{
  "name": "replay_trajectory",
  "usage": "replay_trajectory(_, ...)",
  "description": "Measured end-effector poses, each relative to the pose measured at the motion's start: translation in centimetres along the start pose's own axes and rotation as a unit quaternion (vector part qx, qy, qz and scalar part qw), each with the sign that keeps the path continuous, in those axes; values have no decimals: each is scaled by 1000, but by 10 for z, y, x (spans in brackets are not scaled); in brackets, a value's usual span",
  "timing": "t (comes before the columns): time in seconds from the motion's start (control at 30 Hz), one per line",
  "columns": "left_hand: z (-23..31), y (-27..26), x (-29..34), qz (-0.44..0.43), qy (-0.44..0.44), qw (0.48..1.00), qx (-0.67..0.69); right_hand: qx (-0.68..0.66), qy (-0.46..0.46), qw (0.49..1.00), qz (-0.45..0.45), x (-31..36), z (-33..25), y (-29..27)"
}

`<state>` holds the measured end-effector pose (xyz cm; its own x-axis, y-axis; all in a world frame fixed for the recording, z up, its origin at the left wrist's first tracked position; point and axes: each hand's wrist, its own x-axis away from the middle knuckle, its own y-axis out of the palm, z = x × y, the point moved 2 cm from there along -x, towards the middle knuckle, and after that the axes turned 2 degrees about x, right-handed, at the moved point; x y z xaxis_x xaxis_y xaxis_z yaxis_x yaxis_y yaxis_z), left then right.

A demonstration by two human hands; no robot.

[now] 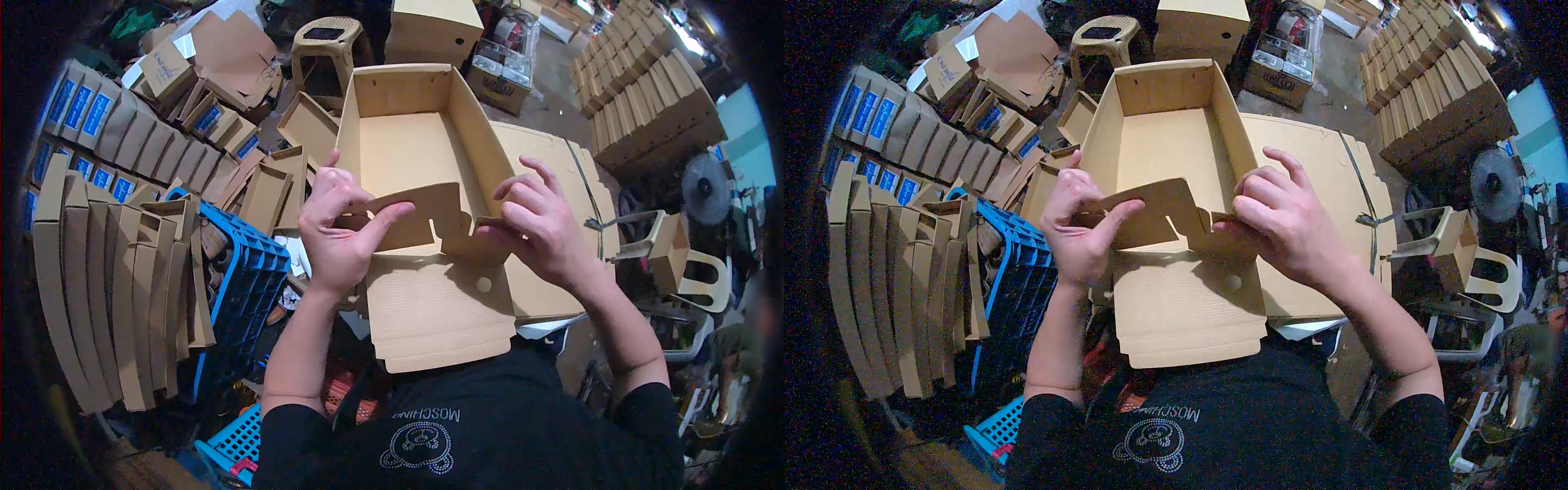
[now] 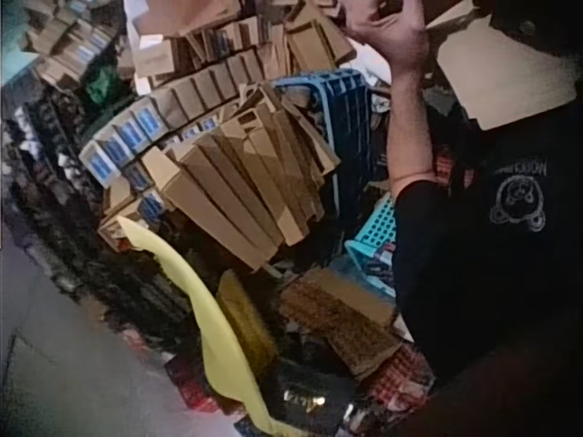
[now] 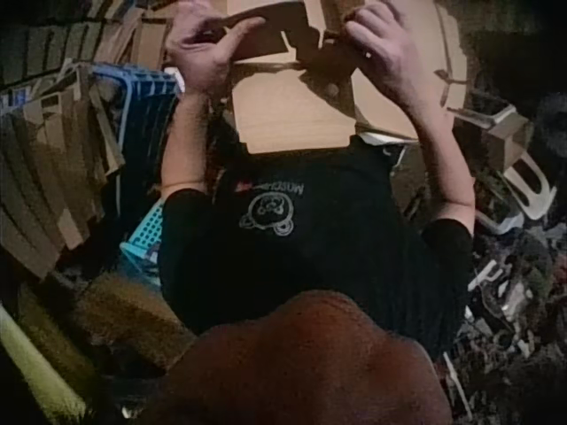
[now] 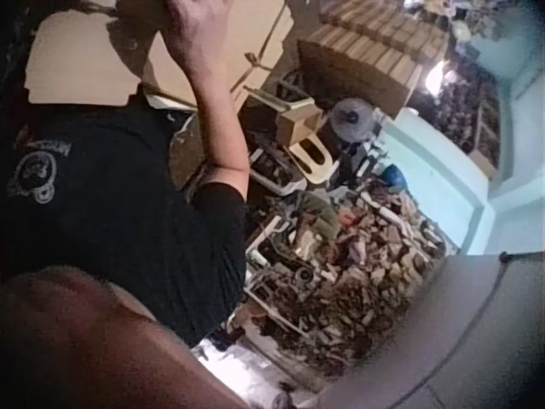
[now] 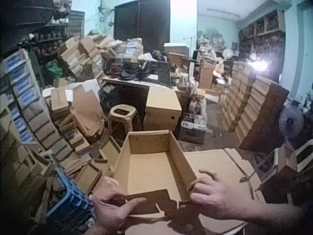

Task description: Folding and assembling cardboard shoe boxes from flat pre-cut sheets.

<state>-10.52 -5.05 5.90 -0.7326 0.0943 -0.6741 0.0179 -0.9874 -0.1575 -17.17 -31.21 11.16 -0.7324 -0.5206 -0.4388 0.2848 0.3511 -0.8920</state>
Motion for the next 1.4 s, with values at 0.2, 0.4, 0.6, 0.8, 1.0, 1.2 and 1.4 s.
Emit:
replay_trajectory(0.2, 4, 4, -1, -30, 12, 999, -6, -10, -11, 1000, 14, -2, -4, 4)
replay_trajectory(0.4, 9, -9, -10, -21, -8, 999, 43, -39, -18, 996, 77, -6, 7, -7)
replay_trajectory(0.6, 13, 2, -7, -143, 46, 988, 36, -20, -4, 991, 132, -3, 1, 10)
replay_trajectory(0.8, -11, -14, -7, -40, 5, 999, 30, -117, -51, 989, -81, 11, 6, -2)
replay_trajectory(1.0, -8, -13, -9, -38, 19, 998, 46, -114, -30, 984, -135, 12, 15, -11)
replay_trajectory(1.2, -12, -10, -6, 31, -1, 998, 56, -114, -16, 987, -110, -1, 2, -16)
replay_trajectory(1.4, -13, -11, -3, 79, 1, 995, 61, -128, -22, 987, -92, -4, -2, -16)
